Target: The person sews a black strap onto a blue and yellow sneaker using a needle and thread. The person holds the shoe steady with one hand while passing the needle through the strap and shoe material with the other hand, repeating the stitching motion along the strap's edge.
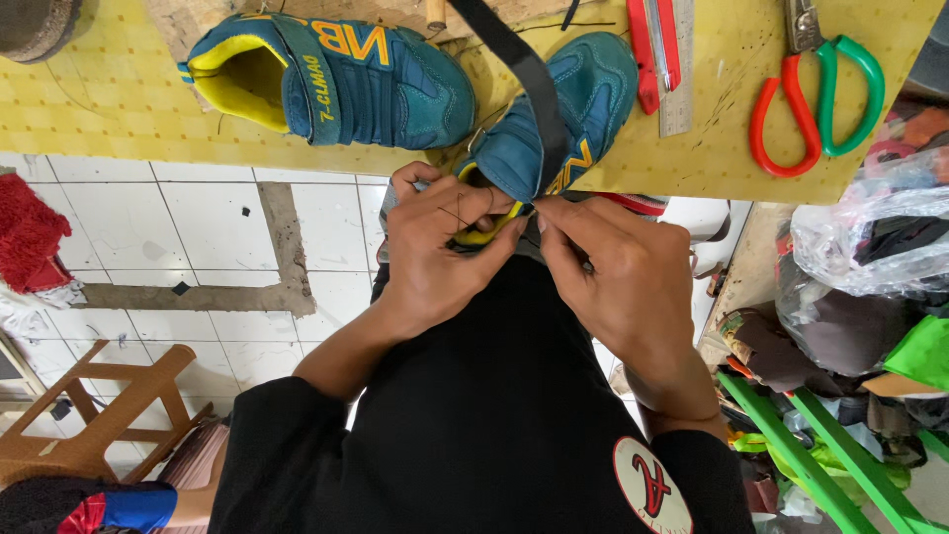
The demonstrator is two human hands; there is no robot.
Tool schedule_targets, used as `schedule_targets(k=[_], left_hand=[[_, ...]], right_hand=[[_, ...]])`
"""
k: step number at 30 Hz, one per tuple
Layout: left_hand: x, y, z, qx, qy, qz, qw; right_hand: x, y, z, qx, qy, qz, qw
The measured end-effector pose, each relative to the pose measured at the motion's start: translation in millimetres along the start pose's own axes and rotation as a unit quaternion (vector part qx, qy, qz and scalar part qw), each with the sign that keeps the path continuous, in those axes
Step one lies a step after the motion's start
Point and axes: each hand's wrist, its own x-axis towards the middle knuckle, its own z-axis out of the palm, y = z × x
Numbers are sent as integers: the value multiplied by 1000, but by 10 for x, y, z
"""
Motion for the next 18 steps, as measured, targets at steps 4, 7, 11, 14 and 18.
schedule_targets(k=[4, 7, 11, 14, 18], left_hand=[[-9, -8, 57, 8, 20, 44, 999], [-49, -66, 119, -24, 37, 47, 998], [-72, -118, 150, -68, 50, 38, 996], [-69, -141, 179, -52, 42, 41, 997], [-10, -79, 119, -74, 37, 32, 996]], right_hand=[[1, 55, 35, -3, -12, -13, 1000], [78, 73, 25, 15, -19, -14, 1000], [109, 118, 57, 31, -9, -12, 999], [59, 198, 157, 2, 8, -3, 1000], [119, 191, 82, 13, 8, 0, 1000]])
